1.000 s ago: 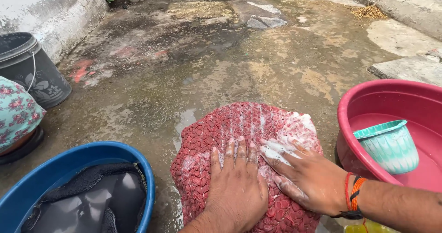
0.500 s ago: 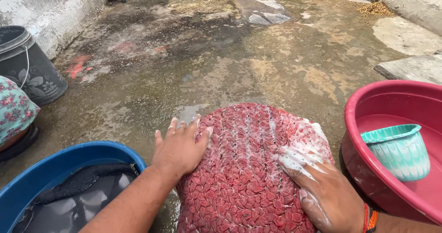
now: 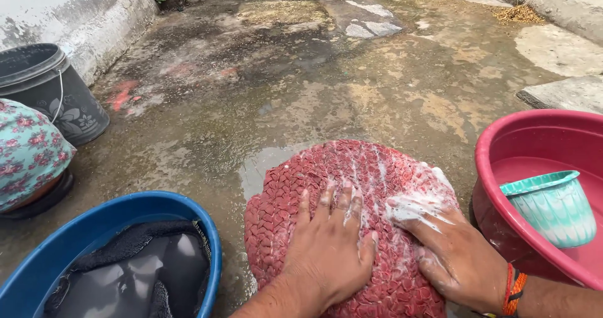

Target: Scrubbing and washing a red textured rug with soap and a brush in an outdoor courtyard.

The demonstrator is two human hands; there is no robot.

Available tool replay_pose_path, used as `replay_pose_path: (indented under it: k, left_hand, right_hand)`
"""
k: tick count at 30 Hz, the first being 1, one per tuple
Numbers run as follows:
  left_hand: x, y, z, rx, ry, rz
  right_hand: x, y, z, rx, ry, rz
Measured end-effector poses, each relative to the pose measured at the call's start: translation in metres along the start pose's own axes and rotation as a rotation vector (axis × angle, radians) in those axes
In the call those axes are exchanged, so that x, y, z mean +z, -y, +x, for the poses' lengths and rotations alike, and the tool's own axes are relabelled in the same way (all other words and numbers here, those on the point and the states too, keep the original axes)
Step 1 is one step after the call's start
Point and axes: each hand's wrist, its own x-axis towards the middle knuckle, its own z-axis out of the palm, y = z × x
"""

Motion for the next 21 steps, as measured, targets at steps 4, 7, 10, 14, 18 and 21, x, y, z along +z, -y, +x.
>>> replay_pose_path:
  k: [4,7,10,14,18,21]
  left_hand:
    - [0.017,-0.020,-0.019,0.085,-0.056,-0.014]
    - [0.028,-0.023,-0.023,0.138,-0.087,-0.037]
    - [0.031,-0.019,-0.021,0.210,-0.225,-0.056]
    - [0.011,-0.025,-0.010,-0.158,-0.258,-0.280]
    - [0.003,-0.014,-0.015,-0.098,-0.083,-0.051]
    - [0.032,0.003,-0.020,0.159,-0.497,0.047]
  right_hand:
    - [0.001,-0.017,0.039,0.305,0.007,-0.035]
    - [-0.003,-0.002,0.064,0.267,-0.066,-0.230]
    - [-0.012,0.030,0.063,0.230,0.170,-0.341]
    - [0.014,0.019,0.009,-0.147,0.261,-0.316]
    - [0.062,-0.023,-0.041,-0.268,0.413,-0.234]
    - [-0.014,0.009,0.016,-0.276,0.269,-0.157]
